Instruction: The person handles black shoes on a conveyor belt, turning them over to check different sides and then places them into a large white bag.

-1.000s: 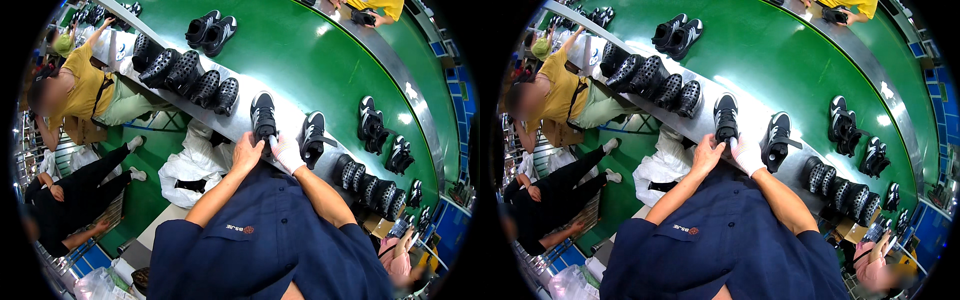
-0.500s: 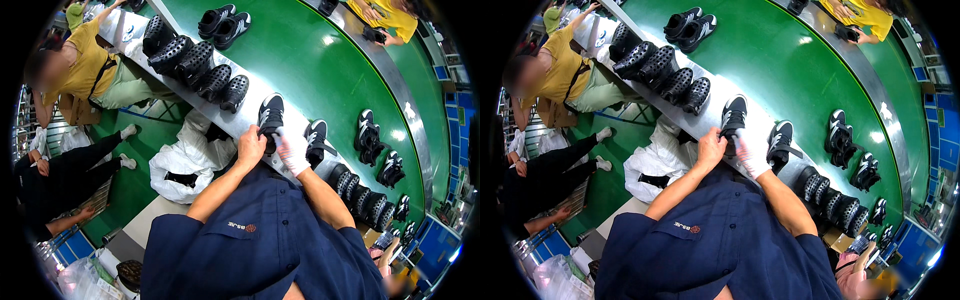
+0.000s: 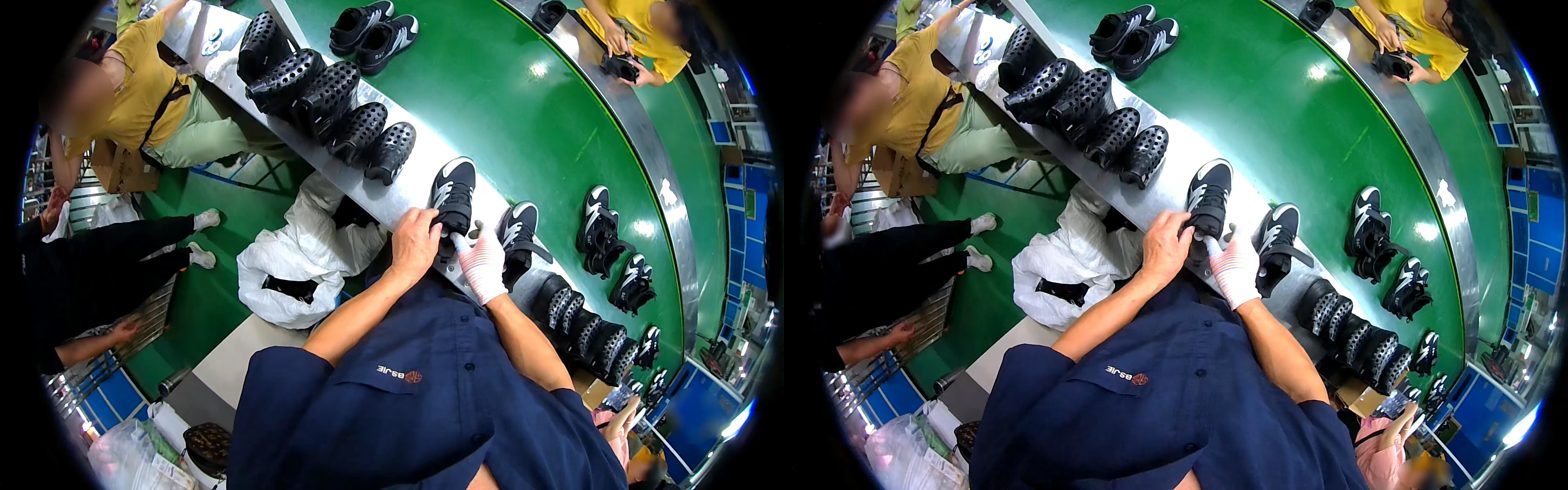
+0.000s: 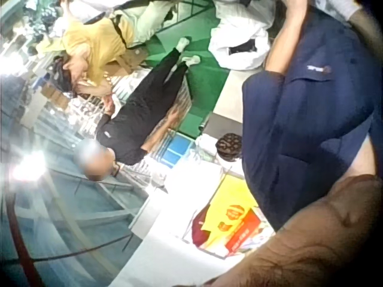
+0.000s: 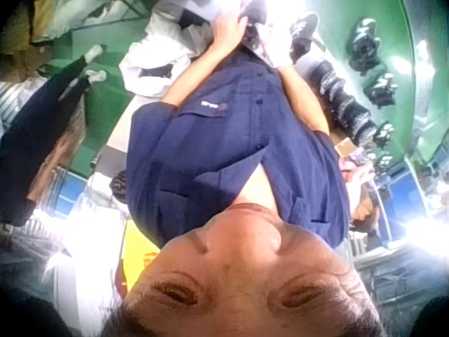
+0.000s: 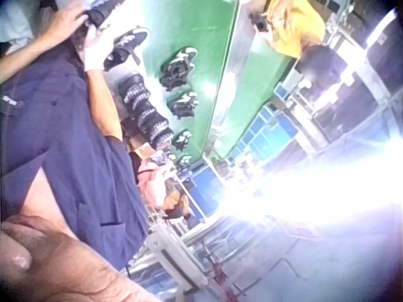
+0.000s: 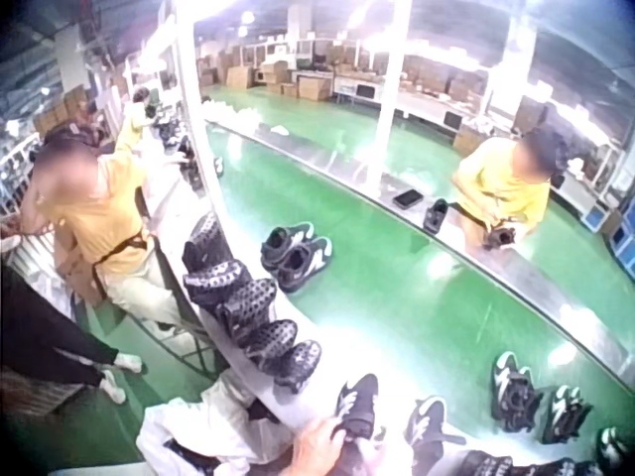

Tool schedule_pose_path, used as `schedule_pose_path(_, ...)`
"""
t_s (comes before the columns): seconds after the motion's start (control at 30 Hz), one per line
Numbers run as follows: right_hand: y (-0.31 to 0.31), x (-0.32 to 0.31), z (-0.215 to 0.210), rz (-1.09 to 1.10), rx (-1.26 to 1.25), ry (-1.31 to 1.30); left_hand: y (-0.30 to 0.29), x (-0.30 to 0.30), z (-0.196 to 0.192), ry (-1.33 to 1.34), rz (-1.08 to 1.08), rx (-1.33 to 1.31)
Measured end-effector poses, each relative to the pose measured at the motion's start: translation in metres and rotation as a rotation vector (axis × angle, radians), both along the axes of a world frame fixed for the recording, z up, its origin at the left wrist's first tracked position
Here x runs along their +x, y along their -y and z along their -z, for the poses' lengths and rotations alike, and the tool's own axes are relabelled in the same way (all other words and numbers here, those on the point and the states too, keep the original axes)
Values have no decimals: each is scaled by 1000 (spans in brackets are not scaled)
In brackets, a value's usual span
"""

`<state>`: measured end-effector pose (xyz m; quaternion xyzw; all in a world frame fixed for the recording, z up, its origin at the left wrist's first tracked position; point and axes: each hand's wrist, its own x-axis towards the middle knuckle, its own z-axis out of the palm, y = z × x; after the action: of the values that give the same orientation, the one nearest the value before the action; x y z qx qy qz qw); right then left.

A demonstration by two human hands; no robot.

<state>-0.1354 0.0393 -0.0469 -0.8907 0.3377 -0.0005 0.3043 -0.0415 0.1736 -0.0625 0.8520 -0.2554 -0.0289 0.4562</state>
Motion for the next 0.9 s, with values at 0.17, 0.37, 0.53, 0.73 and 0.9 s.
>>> schedule_pose_path(0.17, -2, 4, 11, -23, 42, -146, 2, -5, 6, -112, 40, 71)
schedule_pose_path(0.37, -3, 5, 11, -61, -18, -204, 4, 6, -27, 53, 136, 217)
schedule_pose_path(0.53, -9, 9, 14, -4, -15, -201, 15, 26, -25, 258, 340, 105)
schedule_pose_path(0.73, -12, 6, 15, 77, 20, -161, 14, 27, -28, 174, 336, 123)
schedule_pose_path(0.9, -3, -14, -28, 59, 165, -102, 15, 20, -40, 201, 323, 319)
